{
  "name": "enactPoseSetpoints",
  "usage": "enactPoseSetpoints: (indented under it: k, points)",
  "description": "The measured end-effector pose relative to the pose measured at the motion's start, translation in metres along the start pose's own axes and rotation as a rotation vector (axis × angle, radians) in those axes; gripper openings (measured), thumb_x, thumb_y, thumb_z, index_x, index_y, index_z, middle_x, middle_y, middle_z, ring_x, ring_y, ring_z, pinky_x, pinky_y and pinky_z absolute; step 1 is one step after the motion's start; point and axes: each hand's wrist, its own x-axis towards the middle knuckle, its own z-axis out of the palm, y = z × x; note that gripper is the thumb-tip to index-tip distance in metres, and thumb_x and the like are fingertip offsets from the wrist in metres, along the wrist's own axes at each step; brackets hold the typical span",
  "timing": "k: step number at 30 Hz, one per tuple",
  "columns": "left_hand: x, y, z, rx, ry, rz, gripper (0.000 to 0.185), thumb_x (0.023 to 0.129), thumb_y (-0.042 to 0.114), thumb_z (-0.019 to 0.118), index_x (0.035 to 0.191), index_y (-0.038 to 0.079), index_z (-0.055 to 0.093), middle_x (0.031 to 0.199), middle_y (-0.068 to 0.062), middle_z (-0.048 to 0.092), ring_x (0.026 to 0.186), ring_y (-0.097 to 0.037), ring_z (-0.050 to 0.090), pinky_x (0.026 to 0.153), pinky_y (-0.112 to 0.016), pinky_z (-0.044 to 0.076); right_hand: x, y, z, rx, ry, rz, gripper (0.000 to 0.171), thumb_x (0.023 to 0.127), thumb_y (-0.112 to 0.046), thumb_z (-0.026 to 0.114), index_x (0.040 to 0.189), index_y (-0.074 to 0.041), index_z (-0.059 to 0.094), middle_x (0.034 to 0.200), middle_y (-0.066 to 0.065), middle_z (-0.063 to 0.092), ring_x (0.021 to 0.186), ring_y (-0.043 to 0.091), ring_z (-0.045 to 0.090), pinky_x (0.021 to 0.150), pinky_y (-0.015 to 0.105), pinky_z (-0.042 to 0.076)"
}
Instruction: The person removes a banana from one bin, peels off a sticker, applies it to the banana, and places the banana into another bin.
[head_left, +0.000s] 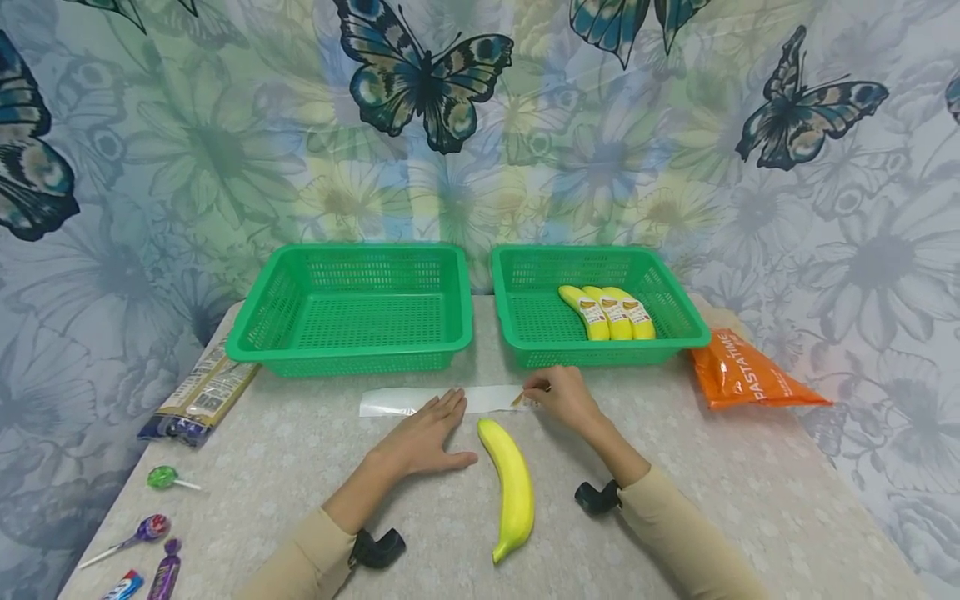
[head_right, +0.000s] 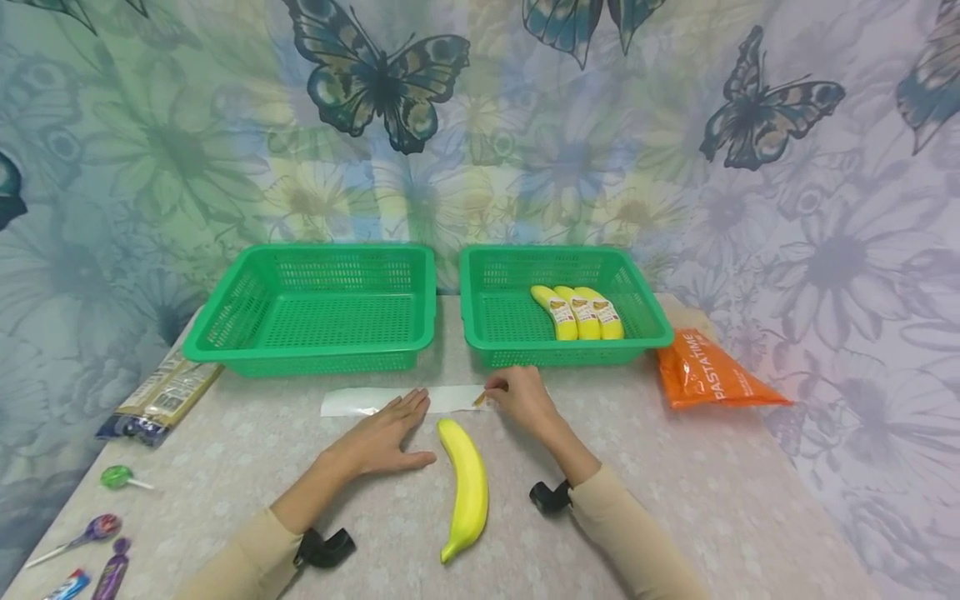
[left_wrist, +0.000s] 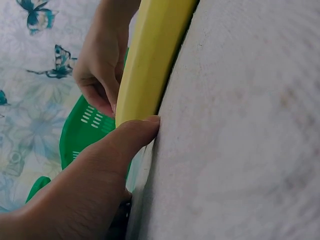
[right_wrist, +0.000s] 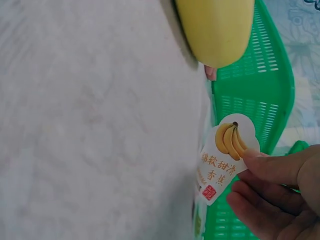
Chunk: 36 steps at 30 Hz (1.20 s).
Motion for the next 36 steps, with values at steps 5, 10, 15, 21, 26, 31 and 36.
enactPoseSetpoints:
  k: [5,10,15,21,26,31,36]
  points:
    - [0.001,0.0,0.0,-0.005,0.009,0.004,0.094,0.087,0.065,0.055,0.149,-0.003,0.035,0.158,-0.018,0.029,0.149,-0.031,0.026,0.122,-0.044,0.024,-0.007,0.0,-0.012,0.004,0.026,0.008,0.008,0.088,-0.014,0.072,0.091,-0.01,0.078,0.087,0.003,0.076,0.079,0.015,0.071,0.063,0.024,0.055]
    - [0.001,-0.001,0.001,-0.003,0.016,0.009,0.095,0.087,0.065,0.055,0.148,-0.004,0.035,0.158,-0.019,0.028,0.149,-0.032,0.025,0.122,-0.045,0.023,-0.014,-0.004,-0.026,0.049,0.08,0.054,0.01,0.088,-0.016,0.072,0.091,-0.009,0.078,0.083,0.004,0.076,0.073,0.013,0.069,0.062,0.025,0.055]
    - [0.0,-0.001,0.001,-0.005,0.03,0.012,0.095,0.086,0.065,0.057,0.149,-0.003,0.034,0.159,-0.019,0.028,0.149,-0.031,0.024,0.122,-0.046,0.023,-0.018,-0.006,-0.032,0.099,0.089,0.117,0.012,0.088,-0.019,0.072,0.092,-0.01,0.078,0.085,0.004,0.076,0.078,0.015,0.07,0.066,0.027,0.056]
    - [0.002,0.0,0.0,-0.04,0.041,0.013,0.098,0.085,0.064,0.059,0.151,-0.002,0.029,0.16,-0.018,0.024,0.15,-0.031,0.021,0.123,-0.047,0.02,-0.021,-0.008,-0.031,0.124,0.081,0.14,0.012,0.086,-0.019,0.073,0.091,-0.009,0.078,0.085,0.004,0.076,0.077,0.013,0.069,0.064,0.026,0.055]
    - [0.002,0.002,0.0,-0.101,0.1,-0.002,0.101,0.082,0.063,0.065,0.152,0.0,0.028,0.16,-0.017,0.025,0.15,-0.031,0.022,0.122,-0.048,0.019,-0.026,-0.014,-0.03,0.152,0.076,0.137,0.012,0.086,-0.019,0.074,0.09,-0.009,0.078,0.084,0.004,0.076,0.075,0.012,0.068,0.063,0.024,0.054]
    - [-0.004,0.017,-0.003,-0.273,0.15,-0.054,0.105,0.08,0.062,0.069,0.154,0.004,0.023,0.162,-0.013,0.02,0.151,-0.03,0.019,0.122,-0.048,0.021,-0.035,-0.02,-0.035,0.179,0.084,0.136,0.012,0.085,-0.02,0.074,0.091,-0.01,0.078,0.085,0.004,0.076,0.075,0.012,0.068,0.063,0.025,0.053]
    - [-0.015,0.041,-0.003,-0.41,0.12,-0.068,0.106,0.082,0.057,0.069,0.156,0.006,0.014,0.164,-0.009,0.01,0.152,-0.024,0.011,0.123,-0.046,0.017,-0.046,-0.023,-0.041,0.206,0.081,0.167,0.013,0.085,-0.022,0.075,0.09,-0.01,0.078,0.081,0.003,0.075,0.071,0.01,0.067,0.061,0.025,0.053]
